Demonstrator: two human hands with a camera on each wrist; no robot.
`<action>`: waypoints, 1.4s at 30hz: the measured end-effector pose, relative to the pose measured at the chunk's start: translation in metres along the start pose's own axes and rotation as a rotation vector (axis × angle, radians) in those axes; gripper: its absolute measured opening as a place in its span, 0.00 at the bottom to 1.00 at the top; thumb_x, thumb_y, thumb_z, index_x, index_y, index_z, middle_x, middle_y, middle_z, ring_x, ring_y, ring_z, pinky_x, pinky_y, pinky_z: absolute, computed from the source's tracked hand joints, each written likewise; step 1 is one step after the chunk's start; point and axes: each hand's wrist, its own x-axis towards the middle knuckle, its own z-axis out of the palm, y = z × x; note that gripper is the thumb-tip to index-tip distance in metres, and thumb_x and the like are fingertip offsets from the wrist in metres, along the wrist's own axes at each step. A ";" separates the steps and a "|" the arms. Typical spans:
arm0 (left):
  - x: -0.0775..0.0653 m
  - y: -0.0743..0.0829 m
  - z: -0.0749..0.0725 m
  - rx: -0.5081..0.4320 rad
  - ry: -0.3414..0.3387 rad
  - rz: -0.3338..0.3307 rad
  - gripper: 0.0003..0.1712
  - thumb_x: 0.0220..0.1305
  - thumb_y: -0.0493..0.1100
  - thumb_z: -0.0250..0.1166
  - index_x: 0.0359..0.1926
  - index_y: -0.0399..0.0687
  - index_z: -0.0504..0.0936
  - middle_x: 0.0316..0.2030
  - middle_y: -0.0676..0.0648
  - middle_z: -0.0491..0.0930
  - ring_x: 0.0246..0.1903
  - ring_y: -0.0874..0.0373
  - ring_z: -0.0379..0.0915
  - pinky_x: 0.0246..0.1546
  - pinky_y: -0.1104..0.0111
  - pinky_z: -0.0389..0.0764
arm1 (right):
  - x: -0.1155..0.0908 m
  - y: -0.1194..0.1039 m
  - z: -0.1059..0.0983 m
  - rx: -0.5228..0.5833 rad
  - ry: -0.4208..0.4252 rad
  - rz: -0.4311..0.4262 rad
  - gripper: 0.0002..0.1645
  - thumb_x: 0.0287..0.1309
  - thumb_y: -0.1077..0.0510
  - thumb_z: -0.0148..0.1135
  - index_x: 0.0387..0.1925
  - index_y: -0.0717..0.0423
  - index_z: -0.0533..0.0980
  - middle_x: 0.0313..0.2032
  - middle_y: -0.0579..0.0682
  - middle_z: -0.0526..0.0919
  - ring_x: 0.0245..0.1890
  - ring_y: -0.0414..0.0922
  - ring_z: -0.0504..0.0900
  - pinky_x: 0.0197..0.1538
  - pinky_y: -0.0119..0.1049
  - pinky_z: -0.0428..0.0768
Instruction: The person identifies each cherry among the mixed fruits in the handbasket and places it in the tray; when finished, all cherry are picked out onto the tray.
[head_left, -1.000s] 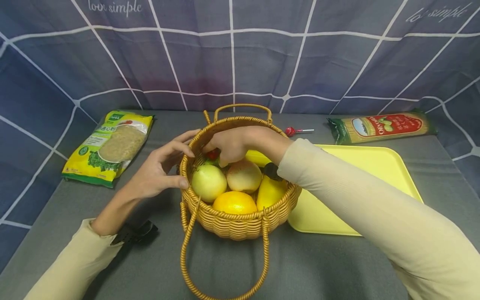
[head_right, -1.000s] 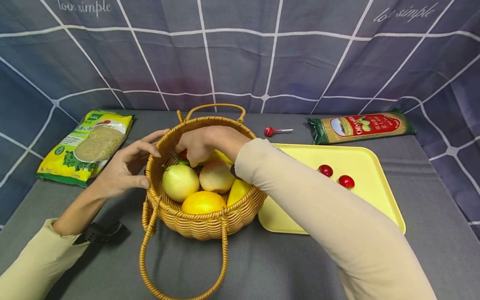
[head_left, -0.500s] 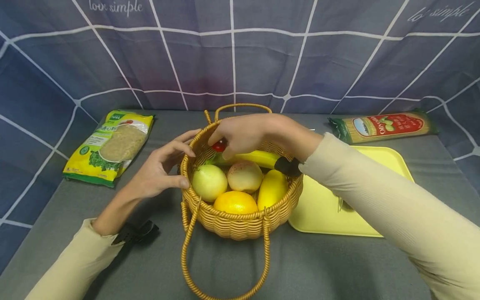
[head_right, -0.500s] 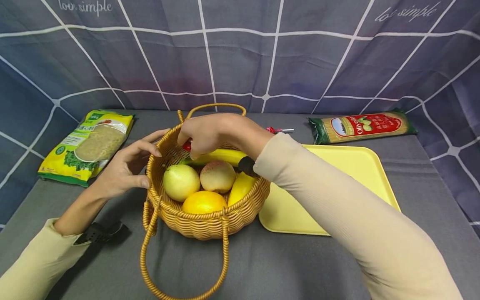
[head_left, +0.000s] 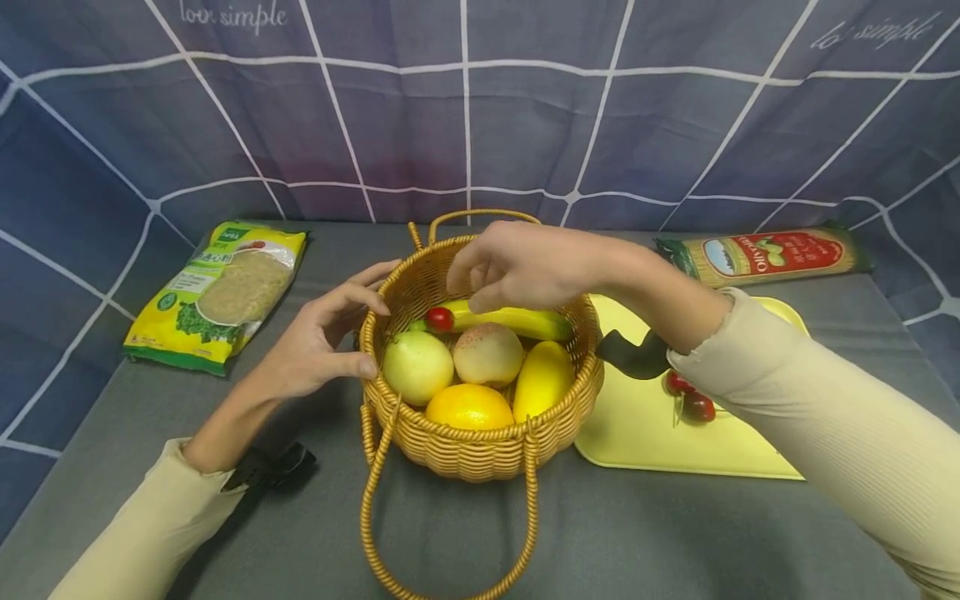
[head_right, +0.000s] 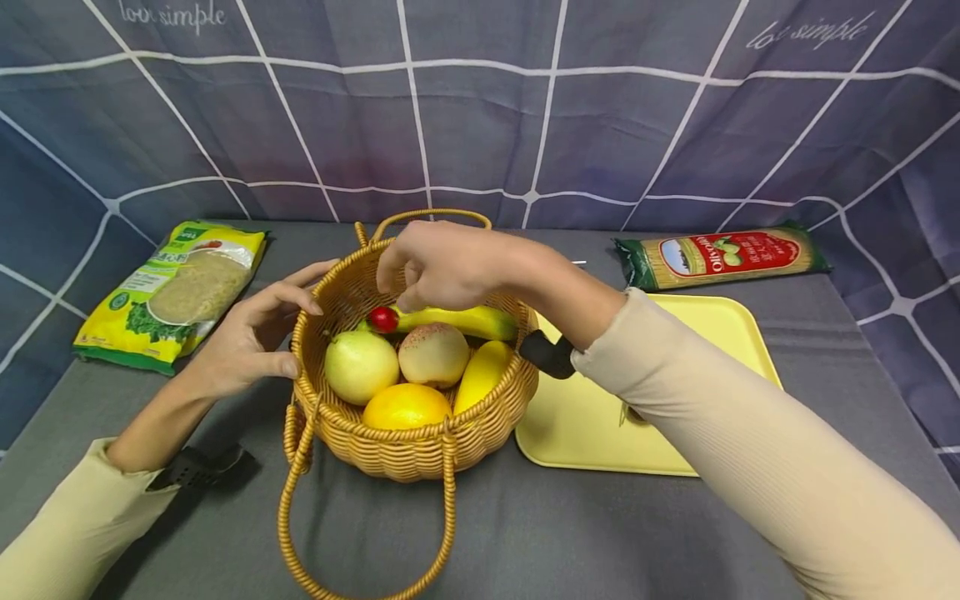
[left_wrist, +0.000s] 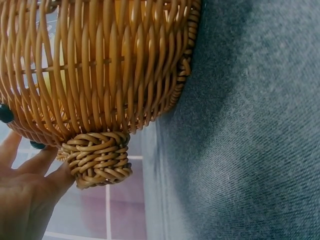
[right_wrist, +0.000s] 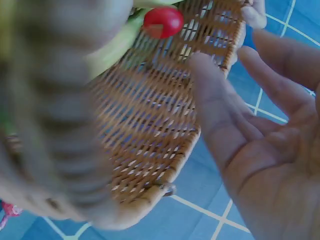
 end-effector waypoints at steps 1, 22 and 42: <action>0.000 0.000 0.000 -0.003 0.000 0.000 0.29 0.47 0.46 0.73 0.45 0.35 0.71 0.67 0.41 0.52 0.65 0.44 0.47 0.59 0.61 0.60 | -0.001 0.002 0.001 -0.010 -0.004 0.008 0.16 0.58 0.60 0.58 0.48 0.54 0.76 0.38 0.46 0.80 0.39 0.41 0.77 0.45 0.36 0.73; 0.000 0.000 0.000 -0.010 -0.005 -0.002 0.29 0.48 0.45 0.72 0.46 0.34 0.70 0.67 0.41 0.52 0.63 0.42 0.50 0.58 0.61 0.62 | 0.025 -0.012 -0.001 -0.166 -0.282 0.046 0.28 0.62 0.54 0.52 0.63 0.53 0.62 0.58 0.44 0.66 0.57 0.41 0.64 0.60 0.36 0.60; 0.001 0.000 -0.001 0.003 -0.006 0.003 0.29 0.48 0.47 0.72 0.45 0.34 0.70 0.67 0.41 0.52 0.64 0.43 0.49 0.58 0.61 0.61 | 0.073 0.015 0.024 -0.254 -0.362 0.218 0.32 0.59 0.57 0.50 0.66 0.52 0.59 0.60 0.49 0.67 0.54 0.41 0.66 0.58 0.32 0.62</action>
